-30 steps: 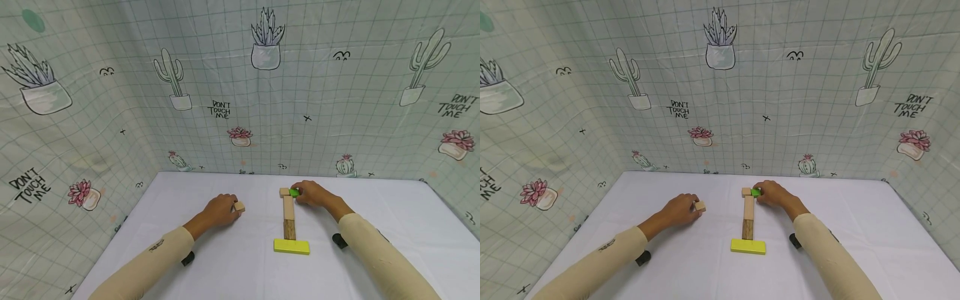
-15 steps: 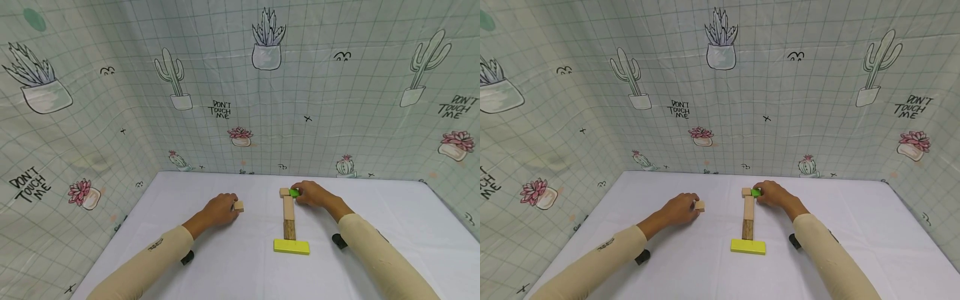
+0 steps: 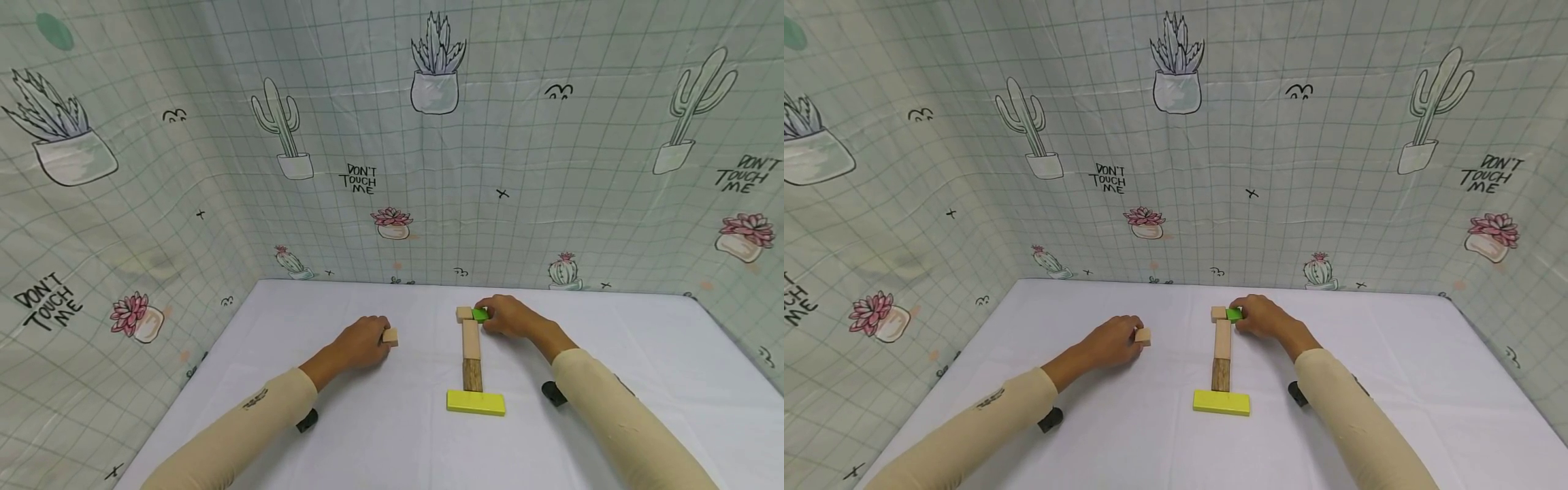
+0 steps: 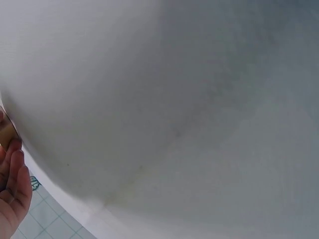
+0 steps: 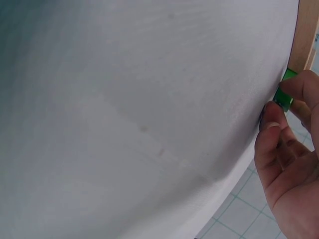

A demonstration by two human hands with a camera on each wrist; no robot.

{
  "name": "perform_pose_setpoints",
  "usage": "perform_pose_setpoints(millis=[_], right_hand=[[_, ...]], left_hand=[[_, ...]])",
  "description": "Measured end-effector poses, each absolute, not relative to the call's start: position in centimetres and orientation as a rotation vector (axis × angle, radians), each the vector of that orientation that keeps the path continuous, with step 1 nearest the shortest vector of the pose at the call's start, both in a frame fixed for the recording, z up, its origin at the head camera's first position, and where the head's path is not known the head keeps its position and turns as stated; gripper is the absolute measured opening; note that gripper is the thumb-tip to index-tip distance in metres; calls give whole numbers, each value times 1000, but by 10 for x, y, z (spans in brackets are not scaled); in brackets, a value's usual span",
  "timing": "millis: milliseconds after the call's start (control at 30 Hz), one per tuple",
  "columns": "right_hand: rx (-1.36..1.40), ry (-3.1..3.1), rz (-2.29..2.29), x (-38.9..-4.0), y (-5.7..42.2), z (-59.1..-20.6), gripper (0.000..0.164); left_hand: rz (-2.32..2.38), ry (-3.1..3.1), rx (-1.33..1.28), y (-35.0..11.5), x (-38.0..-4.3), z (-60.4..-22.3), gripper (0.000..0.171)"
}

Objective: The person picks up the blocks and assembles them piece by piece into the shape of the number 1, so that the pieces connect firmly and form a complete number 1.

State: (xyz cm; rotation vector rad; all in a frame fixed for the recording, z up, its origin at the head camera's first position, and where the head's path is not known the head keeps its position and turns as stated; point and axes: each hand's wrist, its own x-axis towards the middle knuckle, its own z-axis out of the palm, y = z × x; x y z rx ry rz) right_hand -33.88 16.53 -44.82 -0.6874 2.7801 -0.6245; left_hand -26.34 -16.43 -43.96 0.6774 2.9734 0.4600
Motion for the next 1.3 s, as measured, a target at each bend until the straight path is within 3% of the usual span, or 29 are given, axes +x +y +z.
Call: perform_pose_setpoints(millis=[1300], right_hand=[[-677, 2780, -647, -338, 167, -450, 43]], left_hand=[[455, 2960, 762, -156, -268, -439, 19]])
